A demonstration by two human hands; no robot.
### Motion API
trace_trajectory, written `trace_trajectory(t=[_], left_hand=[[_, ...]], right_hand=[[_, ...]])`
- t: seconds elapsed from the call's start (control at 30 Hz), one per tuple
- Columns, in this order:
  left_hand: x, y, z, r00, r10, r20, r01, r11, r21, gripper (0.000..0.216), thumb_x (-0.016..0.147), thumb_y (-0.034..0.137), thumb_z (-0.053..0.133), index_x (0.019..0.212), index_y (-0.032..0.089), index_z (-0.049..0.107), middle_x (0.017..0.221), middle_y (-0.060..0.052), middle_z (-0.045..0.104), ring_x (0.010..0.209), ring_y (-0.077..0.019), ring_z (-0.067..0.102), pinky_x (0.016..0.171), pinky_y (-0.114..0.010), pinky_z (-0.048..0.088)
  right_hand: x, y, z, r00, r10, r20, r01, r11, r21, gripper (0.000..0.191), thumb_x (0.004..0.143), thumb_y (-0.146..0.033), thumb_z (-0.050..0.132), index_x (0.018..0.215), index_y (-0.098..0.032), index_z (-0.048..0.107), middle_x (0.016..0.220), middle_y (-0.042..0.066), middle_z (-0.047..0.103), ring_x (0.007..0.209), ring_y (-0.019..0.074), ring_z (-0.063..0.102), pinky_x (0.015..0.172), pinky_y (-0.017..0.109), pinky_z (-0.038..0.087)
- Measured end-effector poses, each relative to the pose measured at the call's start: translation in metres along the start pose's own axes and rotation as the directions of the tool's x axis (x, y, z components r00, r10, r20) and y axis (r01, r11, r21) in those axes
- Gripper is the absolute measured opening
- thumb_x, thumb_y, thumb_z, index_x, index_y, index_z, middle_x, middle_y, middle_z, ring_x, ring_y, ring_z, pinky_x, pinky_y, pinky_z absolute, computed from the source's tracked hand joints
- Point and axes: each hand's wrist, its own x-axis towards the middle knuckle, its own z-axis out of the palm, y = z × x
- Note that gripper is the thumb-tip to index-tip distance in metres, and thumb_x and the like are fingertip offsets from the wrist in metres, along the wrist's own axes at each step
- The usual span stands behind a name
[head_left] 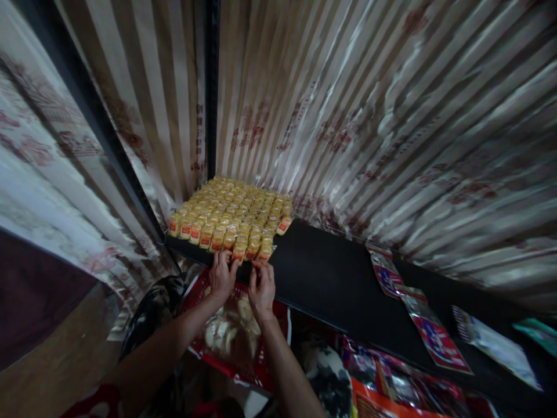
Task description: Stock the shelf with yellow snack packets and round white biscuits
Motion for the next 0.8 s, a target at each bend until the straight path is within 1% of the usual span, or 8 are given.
trace_trajectory(t=[0.07,0.13,0.23,0.33,0.47,0.6,0.7,0.8], left_hand=[[0.0,0.001,0.0,0.999,0.017,0.027,-0.017,0.999,0.029,0.004,0.085,0.024,0.049,0.086,0.02,0.051,0.084,-0.003,0.054,0.077,-0.0163,0.058,0.07,-0.027,0.048],[0.0,0.002,0.001,0.998,0.022,0.063,-0.025,0.998,0.053,0.009,0.087,0.024,0.047,0.082,0.02,0.053,0.083,-0.002,0.054,0.077,-0.0159,0.058,0.068,-0.026,0.047],[-0.001,0.001,0.004,0.996,0.018,0.085,-0.024,0.998,0.063,0.013,0.088,0.025,0.046,0.079,0.021,0.055,0.083,-0.002,0.053,0.075,-0.0149,0.058,0.065,-0.024,0.046],[-0.002,-0.002,0.006,0.998,0.051,0.045,-0.053,0.998,0.036,0.013,0.088,0.025,0.046,0.081,0.02,0.056,0.083,-0.002,0.053,0.075,-0.0147,0.058,0.068,-0.026,0.047],[-0.005,-0.008,0.006,0.991,0.134,-0.024,-0.134,0.991,-0.016,0.013,0.088,0.025,0.045,0.083,0.02,0.055,0.085,-0.003,0.054,0.076,-0.0151,0.058,0.069,-0.027,0.049],[-0.012,-0.005,0.001,0.981,0.185,-0.055,-0.188,0.981,-0.054,0.011,0.087,0.022,0.046,0.085,0.018,0.055,0.086,-0.005,0.054,0.08,-0.0159,0.058,0.071,-0.027,0.05],[-0.024,0.004,-0.002,0.976,0.215,-0.018,-0.216,0.972,-0.092,0.014,0.088,0.017,0.043,0.089,0.018,0.056,0.088,-0.005,0.055,0.083,-0.0156,0.058,0.074,-0.027,0.05],[-0.039,0.012,-0.001,0.972,0.23,0.043,-0.223,0.967,-0.124,0.018,0.088,0.014,0.039,0.092,0.018,0.056,0.091,-0.006,0.056,0.086,-0.0151,0.058,0.074,-0.026,0.05]], right_hand=[[0.0,0.003,-0.006,0.999,0.012,-0.04,-0.012,1.0,0.006,0.022,0.09,-0.019,0.039,0.101,-0.02,0.058,0.1,0.008,0.058,0.099,0.0178,0.055,0.089,0.036,0.047],[0.004,0.011,-0.014,0.995,0.055,-0.087,-0.054,0.998,0.01,0.021,0.09,-0.021,0.04,0.099,-0.019,0.058,0.096,0.008,0.059,0.095,0.0178,0.056,0.087,0.036,0.047],[0.02,0.03,-0.025,0.97,0.176,-0.169,-0.178,0.984,0.003,0.021,0.089,-0.029,0.041,0.096,-0.018,0.058,0.093,0.008,0.059,0.091,0.019,0.056,0.085,0.037,0.046],[0.048,0.055,-0.03,0.922,0.317,-0.22,-0.323,0.946,0.01,0.029,0.084,-0.037,0.044,0.1,-0.015,0.056,0.097,0.011,0.06,0.094,0.0221,0.056,0.087,0.039,0.045],[0.091,0.091,-0.023,0.864,0.477,-0.162,-0.477,0.878,0.038,0.045,0.077,-0.041,0.05,0.11,-0.01,0.053,0.103,0.016,0.061,0.09,0.0238,0.059,0.083,0.038,0.046],[0.129,0.122,-0.009,0.838,0.525,-0.145,-0.534,0.845,-0.021,0.057,0.071,-0.041,0.057,0.118,-0.01,0.05,0.115,0.018,0.059,0.098,0.0253,0.06,0.087,0.038,0.045],[0.146,0.138,-0.001,0.806,0.579,-0.125,-0.587,0.808,-0.048,0.057,0.068,-0.04,0.061,0.118,-0.014,0.05,0.106,0.014,0.065,0.093,0.0236,0.062,0.082,0.035,0.046],[0.151,0.144,0.002,0.787,0.607,-0.11,-0.615,0.785,-0.074,0.05,0.068,-0.039,0.063,0.112,-0.017,0.054,0.095,0.009,0.069,0.085,0.0213,0.063,0.077,0.032,0.046]])
